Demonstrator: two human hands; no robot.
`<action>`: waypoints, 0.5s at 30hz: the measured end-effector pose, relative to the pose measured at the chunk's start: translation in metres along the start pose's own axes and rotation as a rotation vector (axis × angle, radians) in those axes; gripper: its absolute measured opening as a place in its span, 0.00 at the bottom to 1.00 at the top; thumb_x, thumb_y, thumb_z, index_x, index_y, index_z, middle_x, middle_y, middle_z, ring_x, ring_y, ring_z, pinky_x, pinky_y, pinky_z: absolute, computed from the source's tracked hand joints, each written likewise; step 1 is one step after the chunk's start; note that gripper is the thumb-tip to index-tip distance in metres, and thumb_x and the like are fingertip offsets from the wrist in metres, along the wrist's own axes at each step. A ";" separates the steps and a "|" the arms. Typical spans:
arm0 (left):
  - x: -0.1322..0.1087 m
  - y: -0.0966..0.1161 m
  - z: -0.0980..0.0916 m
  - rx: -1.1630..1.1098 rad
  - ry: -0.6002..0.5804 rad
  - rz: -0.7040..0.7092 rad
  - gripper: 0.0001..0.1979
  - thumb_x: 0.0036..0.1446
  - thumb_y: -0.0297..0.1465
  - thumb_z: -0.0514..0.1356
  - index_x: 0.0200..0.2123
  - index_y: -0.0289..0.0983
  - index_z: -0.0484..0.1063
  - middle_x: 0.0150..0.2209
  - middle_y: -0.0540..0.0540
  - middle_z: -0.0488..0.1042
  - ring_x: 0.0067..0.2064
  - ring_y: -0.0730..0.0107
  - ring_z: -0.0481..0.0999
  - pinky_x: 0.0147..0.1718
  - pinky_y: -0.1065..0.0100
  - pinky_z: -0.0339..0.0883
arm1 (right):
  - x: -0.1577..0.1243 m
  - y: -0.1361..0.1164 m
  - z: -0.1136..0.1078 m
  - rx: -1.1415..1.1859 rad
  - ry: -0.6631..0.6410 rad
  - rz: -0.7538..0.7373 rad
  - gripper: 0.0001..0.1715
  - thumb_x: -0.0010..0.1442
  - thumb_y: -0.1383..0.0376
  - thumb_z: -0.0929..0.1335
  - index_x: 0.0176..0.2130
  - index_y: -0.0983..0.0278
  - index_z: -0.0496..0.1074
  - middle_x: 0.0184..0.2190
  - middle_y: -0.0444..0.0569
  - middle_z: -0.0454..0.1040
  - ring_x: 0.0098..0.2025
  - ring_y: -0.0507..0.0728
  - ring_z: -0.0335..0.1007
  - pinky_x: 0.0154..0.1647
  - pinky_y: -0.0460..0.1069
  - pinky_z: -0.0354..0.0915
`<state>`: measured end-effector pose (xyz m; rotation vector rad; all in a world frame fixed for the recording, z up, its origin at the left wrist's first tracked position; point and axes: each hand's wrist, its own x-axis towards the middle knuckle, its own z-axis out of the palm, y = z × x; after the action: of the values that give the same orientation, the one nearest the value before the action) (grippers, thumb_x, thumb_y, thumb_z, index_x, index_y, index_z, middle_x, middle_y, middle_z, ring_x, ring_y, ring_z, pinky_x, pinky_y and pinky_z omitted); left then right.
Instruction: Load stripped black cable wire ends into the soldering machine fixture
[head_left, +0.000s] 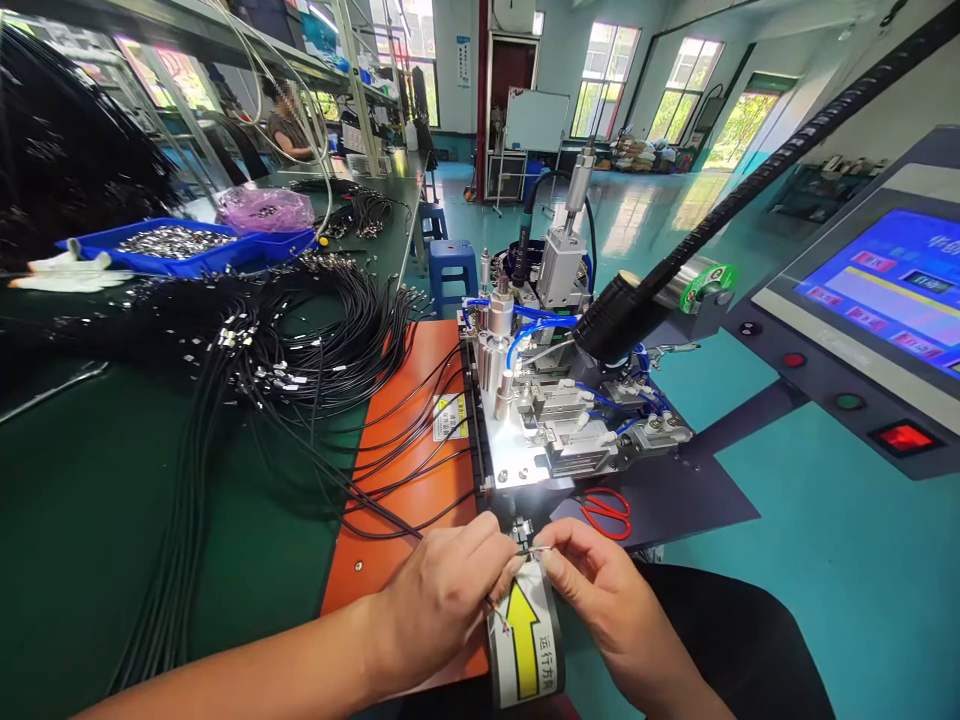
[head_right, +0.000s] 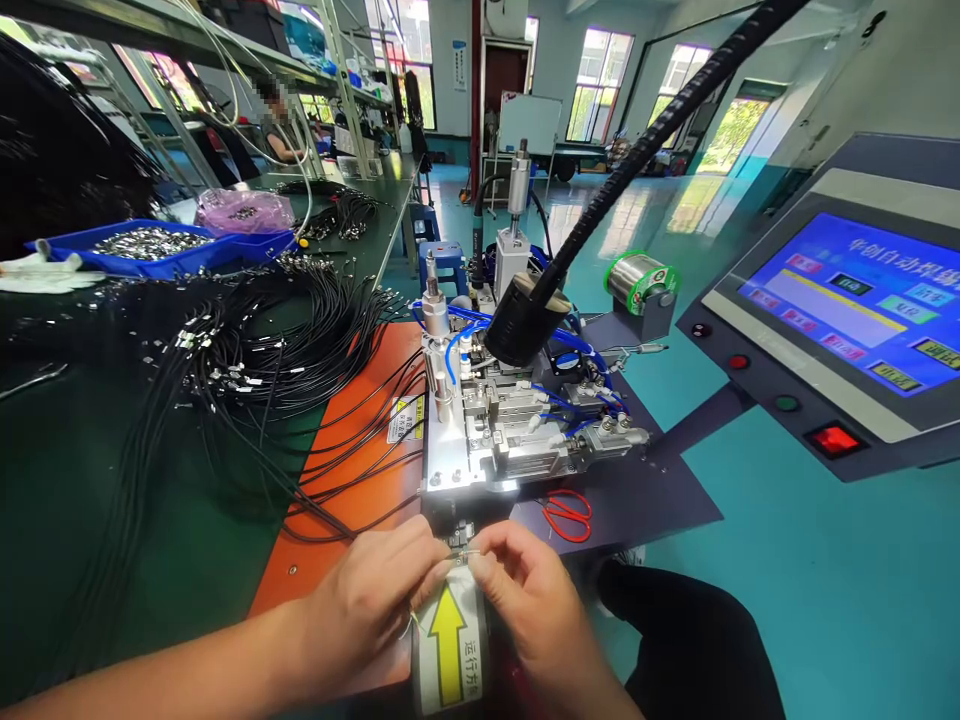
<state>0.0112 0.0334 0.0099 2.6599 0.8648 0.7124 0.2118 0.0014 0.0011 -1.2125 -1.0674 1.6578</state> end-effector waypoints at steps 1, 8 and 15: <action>0.001 0.001 -0.001 0.010 -0.002 0.004 0.09 0.65 0.29 0.52 0.30 0.39 0.59 0.28 0.48 0.62 0.27 0.68 0.63 0.24 0.64 0.49 | 0.000 0.001 0.000 -0.025 0.007 -0.015 0.14 0.63 0.54 0.70 0.38 0.63 0.71 0.32 0.43 0.68 0.34 0.53 0.63 0.36 0.46 0.60; -0.001 0.000 -0.001 0.015 -0.025 0.024 0.08 0.63 0.29 0.52 0.30 0.39 0.59 0.28 0.48 0.61 0.27 0.67 0.61 0.23 0.64 0.49 | 0.002 -0.004 -0.010 -0.269 -0.039 -0.065 0.14 0.65 0.55 0.68 0.35 0.63 0.70 0.30 0.42 0.66 0.33 0.53 0.61 0.35 0.47 0.59; -0.001 -0.001 -0.001 0.015 -0.044 0.019 0.05 0.62 0.27 0.52 0.31 0.38 0.61 0.29 0.48 0.62 0.27 0.67 0.62 0.23 0.65 0.50 | 0.002 -0.013 -0.015 -0.294 -0.090 -0.072 0.15 0.67 0.54 0.66 0.34 0.62 0.67 0.29 0.41 0.62 0.32 0.52 0.57 0.34 0.47 0.57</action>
<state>0.0095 0.0335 0.0095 2.6904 0.8378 0.6512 0.2270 0.0103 0.0100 -1.2759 -1.4328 1.5506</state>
